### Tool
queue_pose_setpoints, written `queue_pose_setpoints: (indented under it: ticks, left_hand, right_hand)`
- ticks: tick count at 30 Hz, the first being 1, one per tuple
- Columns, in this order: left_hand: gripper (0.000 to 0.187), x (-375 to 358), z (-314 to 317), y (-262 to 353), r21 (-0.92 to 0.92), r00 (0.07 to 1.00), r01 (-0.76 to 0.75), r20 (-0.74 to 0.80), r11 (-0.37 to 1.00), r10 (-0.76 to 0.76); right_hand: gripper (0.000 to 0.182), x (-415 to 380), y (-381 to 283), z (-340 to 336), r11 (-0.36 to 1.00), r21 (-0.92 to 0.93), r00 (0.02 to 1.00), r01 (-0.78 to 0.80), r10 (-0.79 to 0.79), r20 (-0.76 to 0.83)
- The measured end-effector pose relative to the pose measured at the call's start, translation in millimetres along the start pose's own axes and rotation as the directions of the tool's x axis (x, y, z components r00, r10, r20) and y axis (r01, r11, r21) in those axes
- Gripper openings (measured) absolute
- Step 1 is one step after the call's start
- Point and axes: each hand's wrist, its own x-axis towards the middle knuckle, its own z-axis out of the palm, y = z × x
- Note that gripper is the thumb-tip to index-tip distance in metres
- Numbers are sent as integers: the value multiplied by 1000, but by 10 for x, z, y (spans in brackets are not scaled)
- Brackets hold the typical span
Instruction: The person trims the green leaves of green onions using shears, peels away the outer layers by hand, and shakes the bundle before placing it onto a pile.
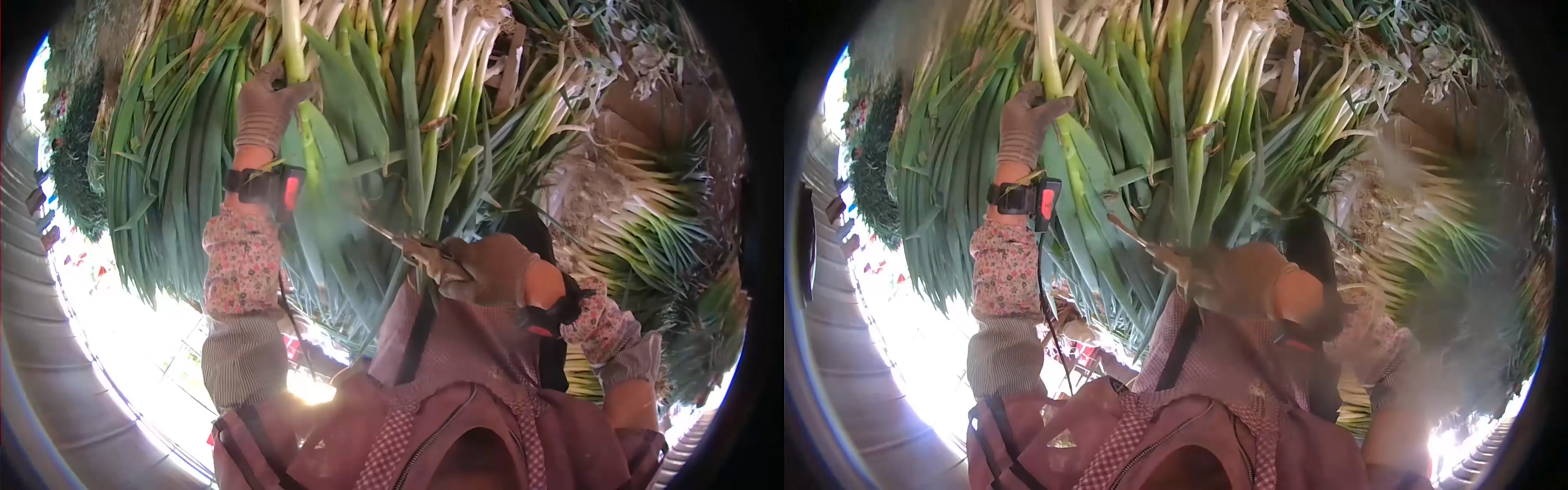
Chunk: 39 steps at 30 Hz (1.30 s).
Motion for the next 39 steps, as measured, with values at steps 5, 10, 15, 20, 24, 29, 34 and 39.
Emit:
queue_pose_setpoints:
  ticks: [5,10,15,20,24,29,34,39]
  left_hand:
    - [49,-70,60,69,-200,999,0,38,980,8]
    - [37,-106,-138,334,-1,988,-123,96,992,123]
    - [32,-385,-15,474,-236,929,-30,353,971,114]
    - [26,-403,1244,219,-157,960,-2,276,988,46]
    - [23,-331,1369,29,117,985,-154,-60,981,161]
    - [33,-107,502,-506,745,952,61,-244,664,187]
    - [39,-55,264,-910,652,986,13,-133,758,97]
    - [39,-102,183,-693,594,990,-132,42,793,134]
  right_hand:
    - [61,-75,181,-27,999,54,988,-3,11,-152]
    - [66,-117,78,25,998,59,987,-33,23,160]
    - [47,-186,453,-260,941,260,941,-218,273,-200]
    - [20,-10,464,-451,923,326,828,-202,339,-446]
    - [19,374,931,-282,959,-265,832,-100,-66,-551]
    - [21,637,755,-46,904,-423,897,-64,-133,-422]
    - [22,948,719,165,979,-182,846,-95,-17,-533]
    - [23,1006,728,-162,939,-297,849,-175,-9,-529]
